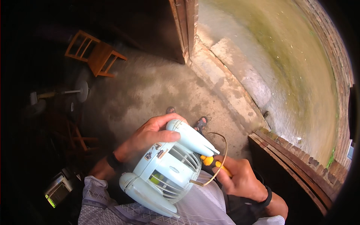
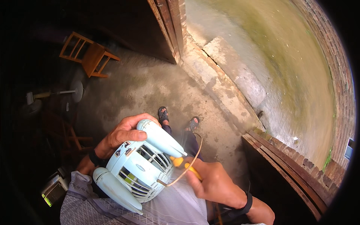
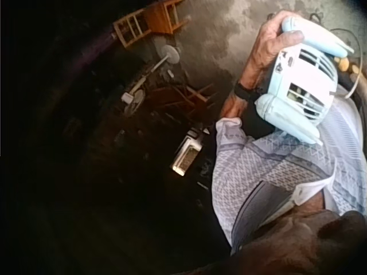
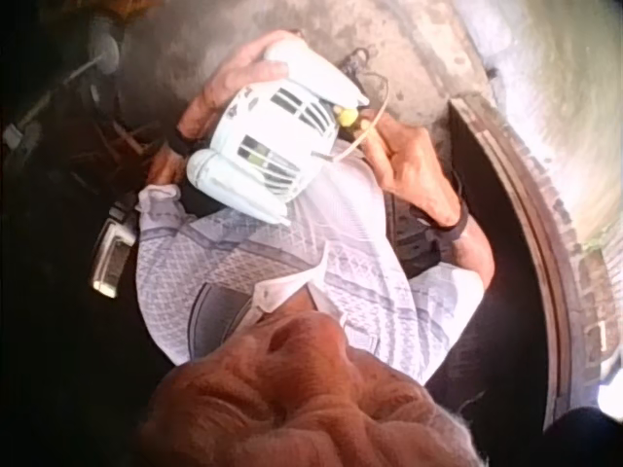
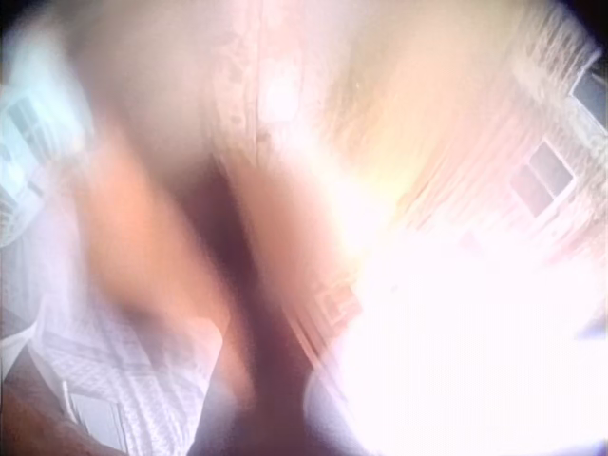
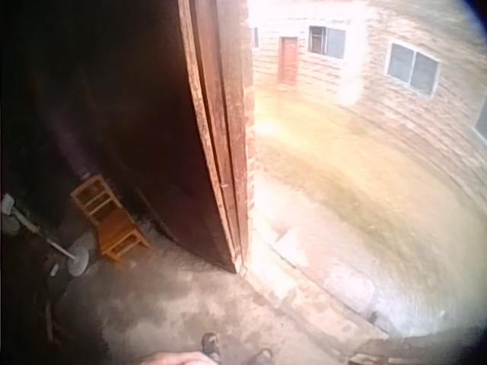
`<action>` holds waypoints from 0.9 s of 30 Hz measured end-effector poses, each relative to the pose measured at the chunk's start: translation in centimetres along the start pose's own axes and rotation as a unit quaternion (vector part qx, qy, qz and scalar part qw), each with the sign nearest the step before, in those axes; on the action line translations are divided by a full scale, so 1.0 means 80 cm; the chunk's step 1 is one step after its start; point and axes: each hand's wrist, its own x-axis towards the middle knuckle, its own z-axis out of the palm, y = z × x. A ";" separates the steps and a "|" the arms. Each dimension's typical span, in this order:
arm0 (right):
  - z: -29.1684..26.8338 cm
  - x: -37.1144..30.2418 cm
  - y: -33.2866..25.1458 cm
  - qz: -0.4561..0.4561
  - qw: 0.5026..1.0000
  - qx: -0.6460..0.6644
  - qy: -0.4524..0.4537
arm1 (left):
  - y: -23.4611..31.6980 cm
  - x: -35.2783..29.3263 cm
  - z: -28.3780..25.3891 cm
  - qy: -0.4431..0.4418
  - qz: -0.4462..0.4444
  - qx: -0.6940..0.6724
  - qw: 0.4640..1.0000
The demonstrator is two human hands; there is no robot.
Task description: Repairing a small light blue portable fan using a yellow-handled screwdriver.
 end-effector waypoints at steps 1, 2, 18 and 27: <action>-0.002 0.003 -0.004 -0.125 0.976 -0.176 0.030 | -0.003 0.000 -0.003 0.004 0.001 -0.001 1.000; -0.007 0.005 -0.007 -0.159 0.942 -0.295 0.006 | -0.007 -0.001 -0.007 -0.004 0.010 0.006 1.000; -0.032 0.009 -0.006 0.206 0.948 0.242 -0.028 | 0.003 0.003 -0.004 -0.017 0.036 -0.005 0.999; 0.003 0.024 -0.005 -0.248 0.886 -0.373 0.119 | -0.003 0.001 -0.017 -0.010 0.044 -0.031 0.999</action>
